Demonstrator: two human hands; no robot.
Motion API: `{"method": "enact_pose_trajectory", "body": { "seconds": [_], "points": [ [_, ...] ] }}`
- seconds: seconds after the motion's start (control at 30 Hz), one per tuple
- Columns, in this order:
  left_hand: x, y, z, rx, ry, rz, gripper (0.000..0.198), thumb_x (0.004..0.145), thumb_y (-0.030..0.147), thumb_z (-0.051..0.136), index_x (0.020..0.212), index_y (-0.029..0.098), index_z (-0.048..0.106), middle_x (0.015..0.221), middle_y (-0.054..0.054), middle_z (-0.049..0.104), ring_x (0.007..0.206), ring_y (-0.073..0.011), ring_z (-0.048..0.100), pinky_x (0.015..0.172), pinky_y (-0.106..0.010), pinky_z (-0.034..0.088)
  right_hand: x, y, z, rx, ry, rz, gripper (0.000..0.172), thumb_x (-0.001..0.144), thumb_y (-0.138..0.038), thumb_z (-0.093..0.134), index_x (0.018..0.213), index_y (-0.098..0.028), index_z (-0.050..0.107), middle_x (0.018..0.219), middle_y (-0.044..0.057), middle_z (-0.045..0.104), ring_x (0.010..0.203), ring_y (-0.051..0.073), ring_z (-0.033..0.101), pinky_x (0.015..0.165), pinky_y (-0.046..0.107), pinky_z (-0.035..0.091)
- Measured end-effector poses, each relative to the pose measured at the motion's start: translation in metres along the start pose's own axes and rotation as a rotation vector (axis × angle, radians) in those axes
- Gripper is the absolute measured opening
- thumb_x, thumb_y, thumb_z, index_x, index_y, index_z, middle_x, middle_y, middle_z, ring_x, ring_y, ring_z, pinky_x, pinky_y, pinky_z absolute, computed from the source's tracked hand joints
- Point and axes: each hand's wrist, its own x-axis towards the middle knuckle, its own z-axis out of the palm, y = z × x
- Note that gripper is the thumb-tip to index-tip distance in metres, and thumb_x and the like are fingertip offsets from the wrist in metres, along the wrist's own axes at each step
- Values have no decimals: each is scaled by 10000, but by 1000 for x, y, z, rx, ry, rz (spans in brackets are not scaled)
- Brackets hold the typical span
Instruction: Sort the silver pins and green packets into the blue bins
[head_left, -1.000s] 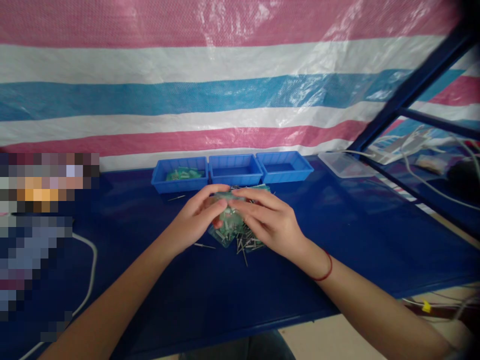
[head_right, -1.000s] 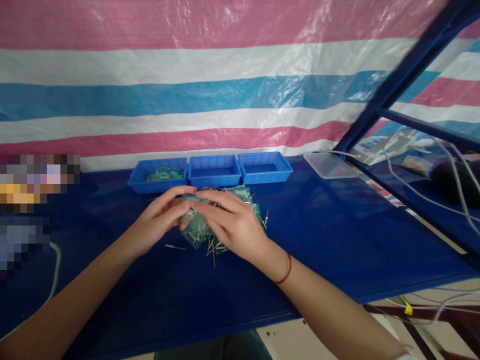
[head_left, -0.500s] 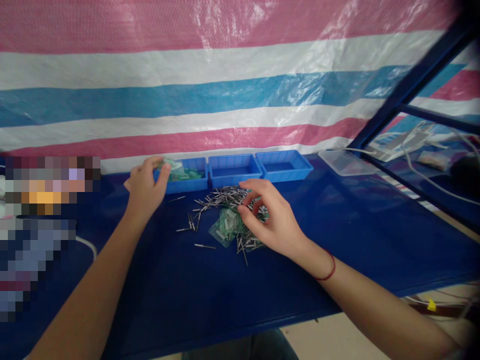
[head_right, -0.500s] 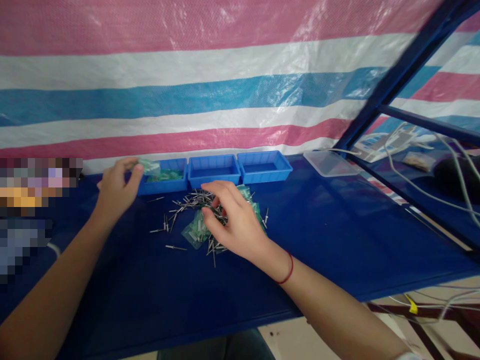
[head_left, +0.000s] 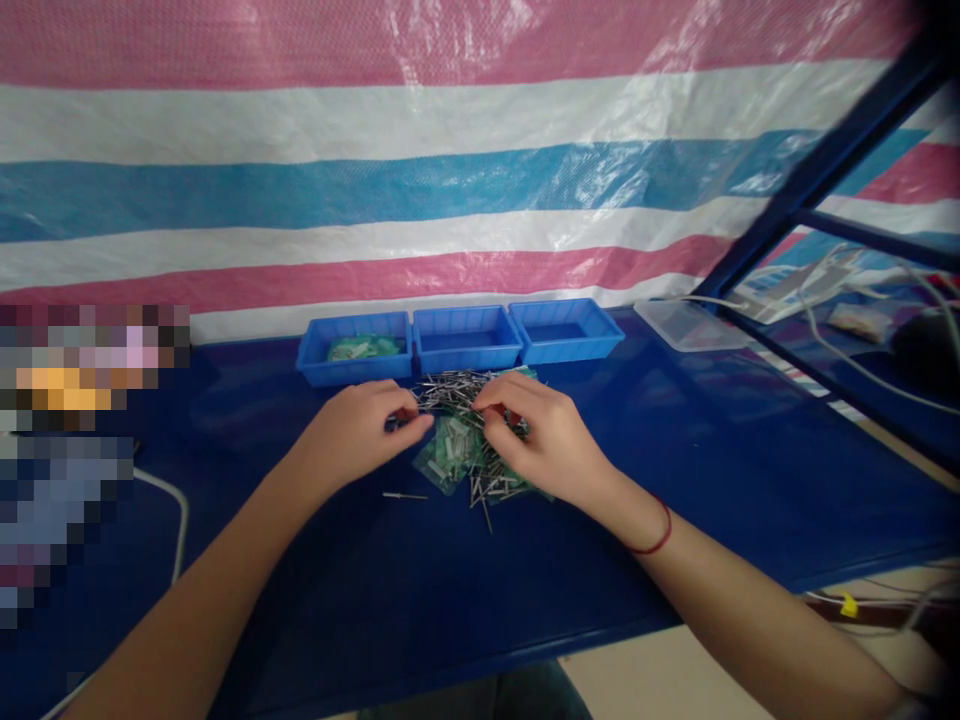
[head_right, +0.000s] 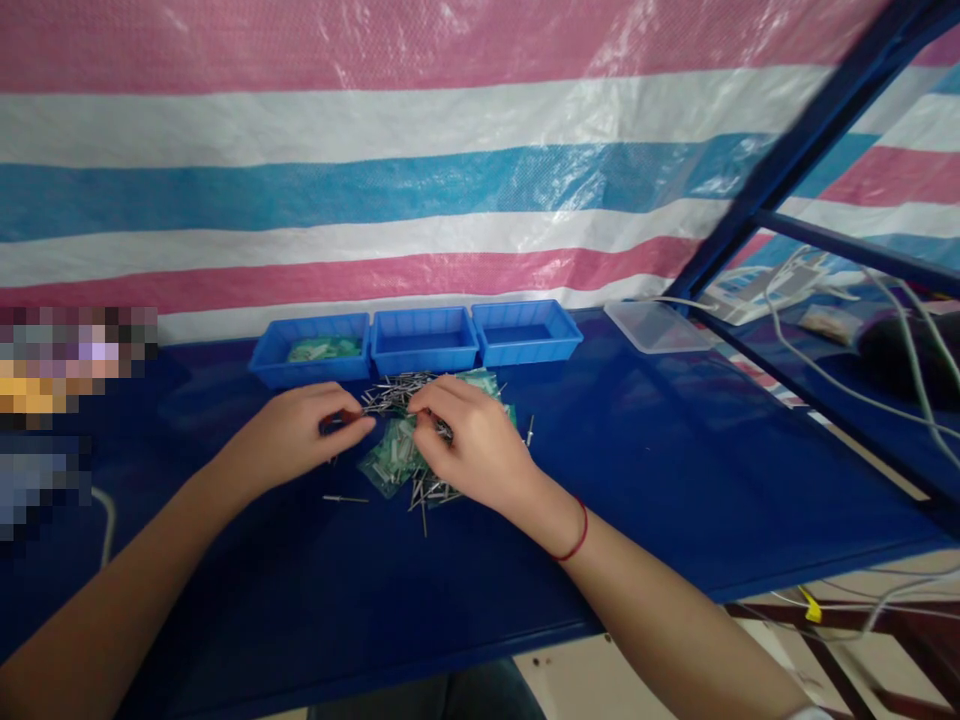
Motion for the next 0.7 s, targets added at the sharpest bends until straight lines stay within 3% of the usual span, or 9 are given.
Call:
{"method": "enact_pose_trajectory", "body": {
  "seconds": [0.1, 0.17, 0.27, 0.43, 0.6, 0.7],
  "points": [
    [-5, 24, 8, 71, -84, -23, 469, 817, 632, 518, 863, 188, 658, 876, -66, 661, 771, -220, 605, 690, -319, 406, 0, 0, 1, -40, -87, -38, 144, 814, -84, 508, 857, -162, 621, 850, 58, 649, 815, 179, 589, 753, 322, 472],
    [-6, 33, 15, 100, -91, -37, 496, 816, 648, 507, 877, 180, 661, 904, -87, 669, 829, -254, 609, 708, -340, 393, -1, 0, 3, -82, -145, -70, 110, 808, -113, 540, 836, -166, 632, 848, 59, 654, 833, 190, 585, 774, 338, 464],
    [-6, 37, 25, 94, -58, -87, 461, 857, 606, 474, 897, 186, 660, 931, -91, 676, 901, -276, 595, 761, -371, 371, -1, 1, 4, -124, -181, -91, 86, 807, -139, 564, 823, -168, 642, 842, 61, 654, 826, 193, 577, 777, 347, 455],
    [-2, 38, 33, -31, -23, -207, 522, 827, 630, 505, 1120, 210, 607, 1008, -89, 685, 977, -303, 583, 796, -396, 363, 0, 3, 4, -120, -151, -81, 112, 845, -153, 541, 812, -169, 647, 849, 64, 660, 820, 191, 575, 773, 341, 455],
    [0, 40, 29, -183, -57, -284, 498, 799, 498, 607, 1231, 258, 540, 1012, -45, 694, 965, -288, 603, 801, -405, 386, 0, 2, 4, -122, -137, -83, 133, 857, -154, 530, 799, -164, 649, 854, 68, 667, 814, 188, 579, 767, 337, 459],
    [-1, 35, 26, -267, -8, -310, 501, 790, 375, 625, 1265, 262, 509, 961, -21, 697, 902, -250, 617, 810, -397, 413, 1, 2, 4, -123, -120, -81, 135, 855, -150, 530, 788, -165, 646, 836, 68, 666, 815, 189, 583, 769, 337, 458]
  ]
}}
